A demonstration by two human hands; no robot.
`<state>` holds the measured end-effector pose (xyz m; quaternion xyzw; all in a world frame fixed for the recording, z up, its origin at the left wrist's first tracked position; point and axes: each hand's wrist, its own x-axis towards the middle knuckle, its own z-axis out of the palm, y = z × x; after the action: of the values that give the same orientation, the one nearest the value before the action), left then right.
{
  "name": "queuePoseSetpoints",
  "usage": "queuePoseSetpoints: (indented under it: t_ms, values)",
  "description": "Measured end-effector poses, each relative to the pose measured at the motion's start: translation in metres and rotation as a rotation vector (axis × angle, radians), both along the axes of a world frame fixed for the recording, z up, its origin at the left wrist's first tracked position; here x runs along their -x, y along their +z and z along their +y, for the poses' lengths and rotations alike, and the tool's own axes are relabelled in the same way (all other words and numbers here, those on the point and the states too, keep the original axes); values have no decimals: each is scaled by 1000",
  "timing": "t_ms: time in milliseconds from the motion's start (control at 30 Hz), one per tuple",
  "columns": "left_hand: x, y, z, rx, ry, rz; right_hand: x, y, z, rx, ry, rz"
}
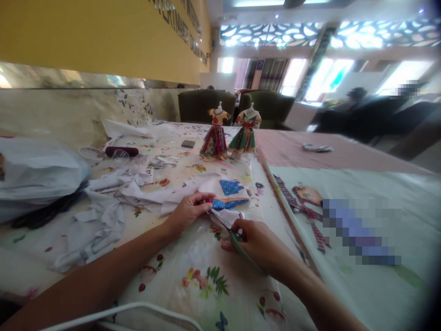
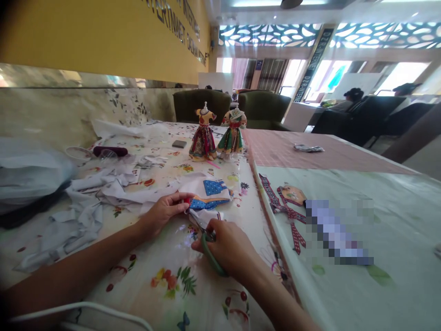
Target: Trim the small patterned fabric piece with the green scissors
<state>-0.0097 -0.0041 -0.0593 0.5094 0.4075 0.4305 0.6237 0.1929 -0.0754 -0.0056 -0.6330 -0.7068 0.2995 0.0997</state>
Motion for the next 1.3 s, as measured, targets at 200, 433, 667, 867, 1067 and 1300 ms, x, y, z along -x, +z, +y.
queuePoseSetpoints:
  t_ms: [200,433,667,867,1067,1300]
  values:
    - [-3,-1,1,5,93,39,2,1,-1,4,14,-68]
    - [-4,4,2,33,202,-148,5,-3,1,-17,-67,59]
    - [0,16,0,-41,245,-213,9,-17,2,-37,-88,263]
    - [2,22,-1,-53,248,-250,9,-27,3,-2,-71,507]
    - [5,27,-2,-116,271,-247,13,-25,2,217,-116,805]
    - [7,37,-3,-120,309,-274,12,-12,-7,255,-24,988]
